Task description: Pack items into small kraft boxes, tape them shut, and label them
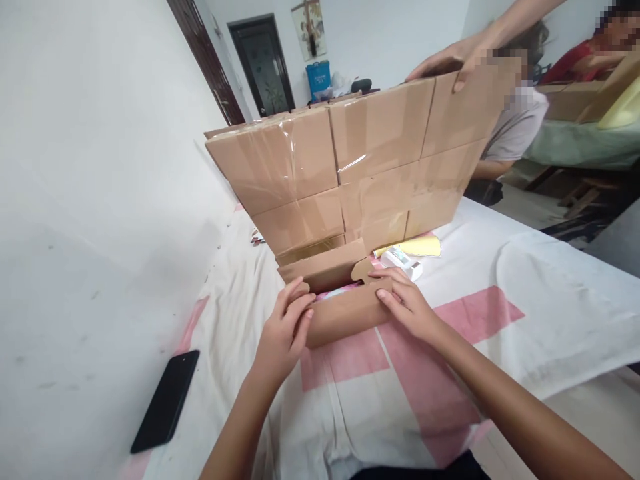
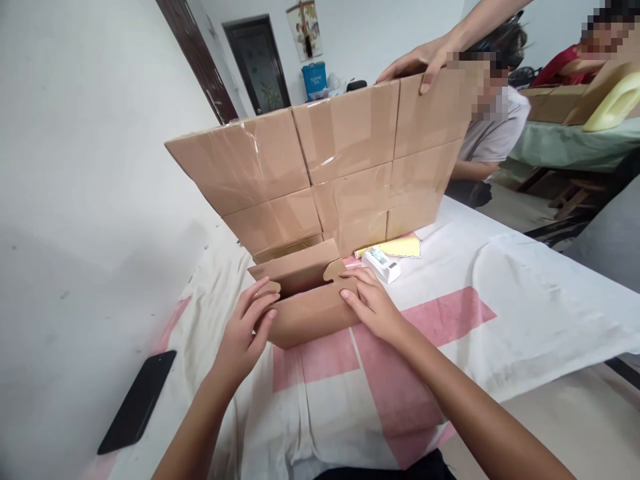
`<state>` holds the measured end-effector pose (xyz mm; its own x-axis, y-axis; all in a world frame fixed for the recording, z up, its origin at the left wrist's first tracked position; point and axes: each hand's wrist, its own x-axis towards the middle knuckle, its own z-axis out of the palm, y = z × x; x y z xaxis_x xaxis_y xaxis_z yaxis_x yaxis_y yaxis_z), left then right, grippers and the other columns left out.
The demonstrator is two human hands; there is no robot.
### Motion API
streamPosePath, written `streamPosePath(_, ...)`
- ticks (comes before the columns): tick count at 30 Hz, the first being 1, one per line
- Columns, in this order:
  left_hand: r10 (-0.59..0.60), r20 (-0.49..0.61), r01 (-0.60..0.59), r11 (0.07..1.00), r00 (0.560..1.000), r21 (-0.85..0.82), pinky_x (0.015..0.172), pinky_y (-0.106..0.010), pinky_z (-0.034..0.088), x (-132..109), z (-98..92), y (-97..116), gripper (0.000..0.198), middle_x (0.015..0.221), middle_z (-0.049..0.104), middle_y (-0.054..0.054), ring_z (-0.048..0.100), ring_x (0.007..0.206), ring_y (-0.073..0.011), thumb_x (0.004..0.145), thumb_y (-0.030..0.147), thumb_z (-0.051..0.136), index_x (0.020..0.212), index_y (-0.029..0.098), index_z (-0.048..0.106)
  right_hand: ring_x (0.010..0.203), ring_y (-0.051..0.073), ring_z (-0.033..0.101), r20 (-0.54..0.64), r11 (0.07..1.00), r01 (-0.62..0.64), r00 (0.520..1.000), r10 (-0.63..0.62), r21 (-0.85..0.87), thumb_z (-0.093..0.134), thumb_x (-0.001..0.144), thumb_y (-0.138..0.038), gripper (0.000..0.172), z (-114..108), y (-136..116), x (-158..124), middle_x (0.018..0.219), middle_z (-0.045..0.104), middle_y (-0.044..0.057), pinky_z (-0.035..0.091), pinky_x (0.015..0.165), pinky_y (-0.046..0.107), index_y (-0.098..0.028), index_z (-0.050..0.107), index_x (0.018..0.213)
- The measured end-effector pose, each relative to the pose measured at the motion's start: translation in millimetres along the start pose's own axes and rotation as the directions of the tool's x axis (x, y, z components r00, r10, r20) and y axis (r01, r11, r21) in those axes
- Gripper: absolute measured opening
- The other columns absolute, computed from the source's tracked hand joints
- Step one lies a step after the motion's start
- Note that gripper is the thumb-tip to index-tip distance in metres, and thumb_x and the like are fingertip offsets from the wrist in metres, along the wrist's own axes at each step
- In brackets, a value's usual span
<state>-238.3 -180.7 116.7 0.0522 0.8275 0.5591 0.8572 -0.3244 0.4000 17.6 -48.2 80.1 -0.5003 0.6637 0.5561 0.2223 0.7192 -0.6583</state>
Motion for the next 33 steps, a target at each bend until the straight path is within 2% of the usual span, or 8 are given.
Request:
streamPosePath(3,-0.067,-0.022,0.069,0.995,0.997,0.077,0.120,-0.052,0.039,2,7.2,-4,0.041,0.159,0.036,-0.012,0.040,0.146,-0.0253,0.101,0.017,0.042,0.140,0.027,0.048,0.113,0.030,0.059,-0.074,0.998,-0.057,0.996,0.055,-0.027,0.049,0.101,-0.036,0.023,9,-7,3,0.115,0.067,0.012,0.047,0.100,0.049,-0.021,0.067,0.099)
streamPosePath(5,-0.128,-0.013,0.128,0.982,0.992,0.136,0.123,-0.060,0.029,4,11.6,-10,0.052,0.167,0.022,-0.012,0.021,0.155,-0.0303,0.100,0.020,0.044,0.150,0.029,0.037,0.112,0.030,0.059,-0.111,0.992,-0.129,0.986,0.128,-0.002,0.056,0.095,-0.034,0.025,11,-9,5,0.127,0.062,0.014,0.051,0.096,0.047,-0.021,0.063,0.116)
streamPosePath(9,-0.223,0.062,0.219,0.974,0.973,0.058,0.125,-0.063,0.020,12,12.9,-22,0.074,0.171,0.003,-0.013,0.005,0.159,-0.0328,0.097,0.028,0.048,0.161,0.030,0.011,0.110,0.025,0.061,-0.040,0.944,-0.299,0.951,0.307,0.139,0.065,0.085,-0.030,0.085,8,-6,12,0.157,0.039,0.018,0.055,0.092,0.043,-0.024,0.022,0.159)
streamPosePath(12,-0.236,0.050,0.235,0.971,0.970,0.033,0.124,-0.058,0.025,15,7.6,-23,0.078,0.165,0.018,-0.015,0.019,0.155,-0.0307,0.094,0.032,0.053,0.161,0.029,0.012,0.133,0.028,0.050,0.033,0.952,-0.238,0.971,0.236,0.191,0.064,0.083,-0.025,0.097,4,-3,22,0.162,0.034,0.015,0.045,0.109,0.047,-0.026,0.009,0.163)
streamPosePath(15,-0.219,-0.015,0.219,0.967,0.976,0.132,0.116,-0.055,0.035,13,2.1,-20,0.070,0.148,0.042,-0.015,0.039,0.142,-0.0296,0.093,0.035,0.057,0.157,0.026,0.028,0.144,0.028,0.041,-0.020,0.984,-0.084,0.996,0.088,0.160,0.062,0.084,-0.021,0.090,1,-2,28,0.158,0.041,0.012,0.035,0.118,0.051,-0.029,0.018,0.162)
streamPosePath(20,-0.146,0.099,0.114,0.954,0.984,0.276,0.112,-0.053,0.030,0,1.4,-16,0.033,0.129,0.065,-0.006,0.059,0.119,-0.0237,0.101,0.031,0.044,0.129,0.030,0.062,0.127,0.029,0.054,-0.009,0.994,0.096,0.995,-0.096,0.049,0.060,0.092,-0.025,0.044,0,1,23,0.127,0.065,0.010,0.041,0.111,0.052,-0.025,0.056,0.136)
streamPosePath(24,-0.086,0.138,0.031,0.933,0.987,0.359,0.112,-0.054,0.028,-8,5.7,-18,0.043,0.132,0.064,-0.009,0.058,0.118,-0.0270,0.098,0.042,0.052,0.138,0.029,0.057,0.133,0.032,0.047,0.040,0.972,0.218,0.976,-0.216,-0.085,0.062,0.094,-0.030,0.030,2,7,15,0.127,0.067,0.012,0.038,0.113,0.056,-0.022,0.066,0.122)
streamPosePath(33,-0.045,0.157,-0.041,0.863,0.987,0.503,0.108,-0.059,0.034,-12,16.4,-11,0.058,0.133,0.061,-0.015,0.055,0.123,-0.0347,0.090,0.054,0.064,0.141,0.027,0.057,0.134,0.031,0.046,0.064,0.981,0.135,0.990,-0.127,-0.137,0.051,0.097,-0.024,0.032,8,2,8,0.135,0.064,0.010,0.040,0.112,0.056,-0.023,0.068,0.124)
